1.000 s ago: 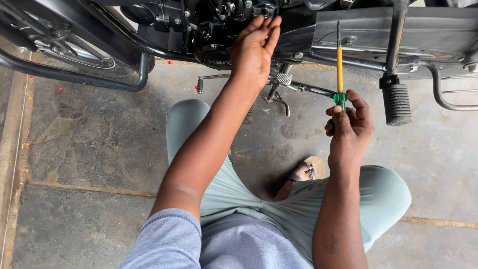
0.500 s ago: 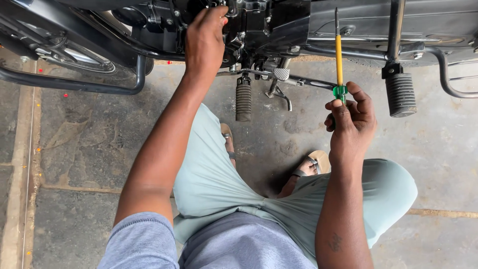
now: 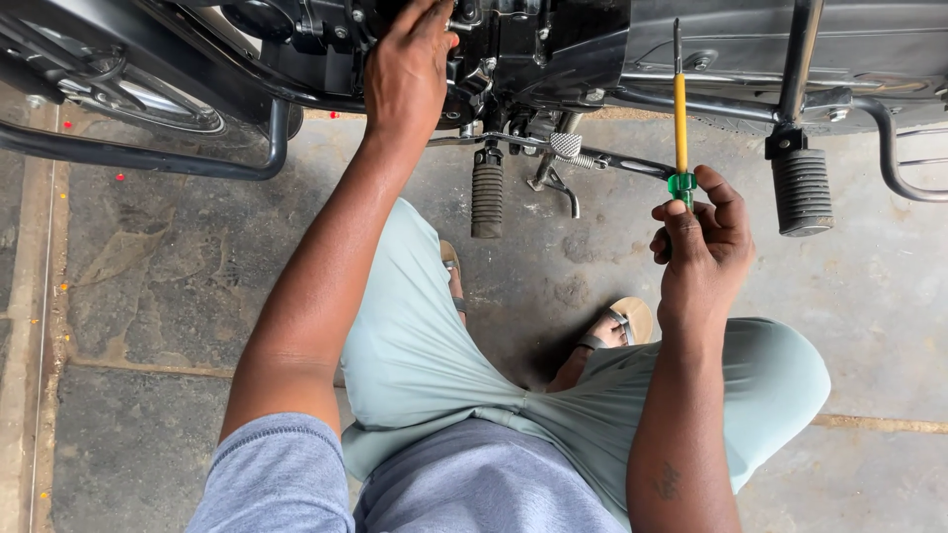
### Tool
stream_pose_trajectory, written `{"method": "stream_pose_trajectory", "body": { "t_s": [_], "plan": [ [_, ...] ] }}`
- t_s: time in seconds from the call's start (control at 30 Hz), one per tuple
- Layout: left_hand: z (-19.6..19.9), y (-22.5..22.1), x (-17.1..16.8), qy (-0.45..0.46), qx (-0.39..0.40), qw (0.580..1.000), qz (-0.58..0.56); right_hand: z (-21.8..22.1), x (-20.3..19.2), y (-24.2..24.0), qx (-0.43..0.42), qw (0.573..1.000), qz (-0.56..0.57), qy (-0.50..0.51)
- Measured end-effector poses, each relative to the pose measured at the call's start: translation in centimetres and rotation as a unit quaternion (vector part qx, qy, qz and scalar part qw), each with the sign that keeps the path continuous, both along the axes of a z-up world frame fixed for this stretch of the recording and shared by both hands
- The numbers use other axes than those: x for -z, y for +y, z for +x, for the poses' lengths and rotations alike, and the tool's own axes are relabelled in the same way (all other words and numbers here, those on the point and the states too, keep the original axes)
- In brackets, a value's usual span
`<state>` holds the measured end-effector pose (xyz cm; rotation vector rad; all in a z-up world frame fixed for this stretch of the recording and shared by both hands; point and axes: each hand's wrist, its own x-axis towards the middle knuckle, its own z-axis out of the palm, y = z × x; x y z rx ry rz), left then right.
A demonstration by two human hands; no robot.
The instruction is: Use a screwdriver to remove and replace screws on a motorcycle engine cover.
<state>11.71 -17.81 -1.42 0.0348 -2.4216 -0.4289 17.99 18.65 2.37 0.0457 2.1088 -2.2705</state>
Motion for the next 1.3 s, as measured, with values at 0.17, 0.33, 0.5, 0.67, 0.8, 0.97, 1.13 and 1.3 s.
{"method": "stream_pose_trajectory", "body": {
  "t_s": [0.17, 0.33, 0.5, 0.67, 0.8, 0.97, 1.13, 1.3],
  "plan": [
    [0.7, 0.5, -0.7, 0.027, 0.02, 0.999, 0.014, 0.1, -0.3, -0.1, -0.005, 1.0, 0.001, -0.01],
    [0.4, 0.2, 0.1, 0.022, 0.022, 0.999, 0.017, 0.0, 0.1, 0.0, -0.002, 1.0, -0.009, -0.005],
    [0.3, 0.1, 0.4, 0.057, 0.021, 0.998, -0.022, 0.1, -0.2, -0.1, 0.001, 1.0, -0.006, -0.009],
    [1.6, 0.6, -0.2, 0.046, -0.019, 0.998, -0.039, 0.0, -0.2, 0.1, 0.002, 1.0, -0.005, -0.011],
    [1.8, 0.4, 0.7, 0.052, 0.005, 0.999, -0.016, 0.0, -0.1, 0.0, 0.001, 1.0, -0.008, -0.016],
    [2.2, 1.2, -0.6, 0.072, 0.006, 0.997, -0.009, 0.0, 0.1, -0.1, -0.006, 1.0, -0.007, -0.006],
    [2.7, 1.4, -1.8, 0.085, 0.035, 0.994, 0.052, 0.1, 0.5, 0.1, -0.003, 1.0, -0.002, -0.005],
    [3.3, 3.0, -3.6, 0.14, 0.056, 0.988, 0.041, -0.5, 1.3, 0.3, 0.022, 0.999, -0.042, 0.014]
  ]
}}
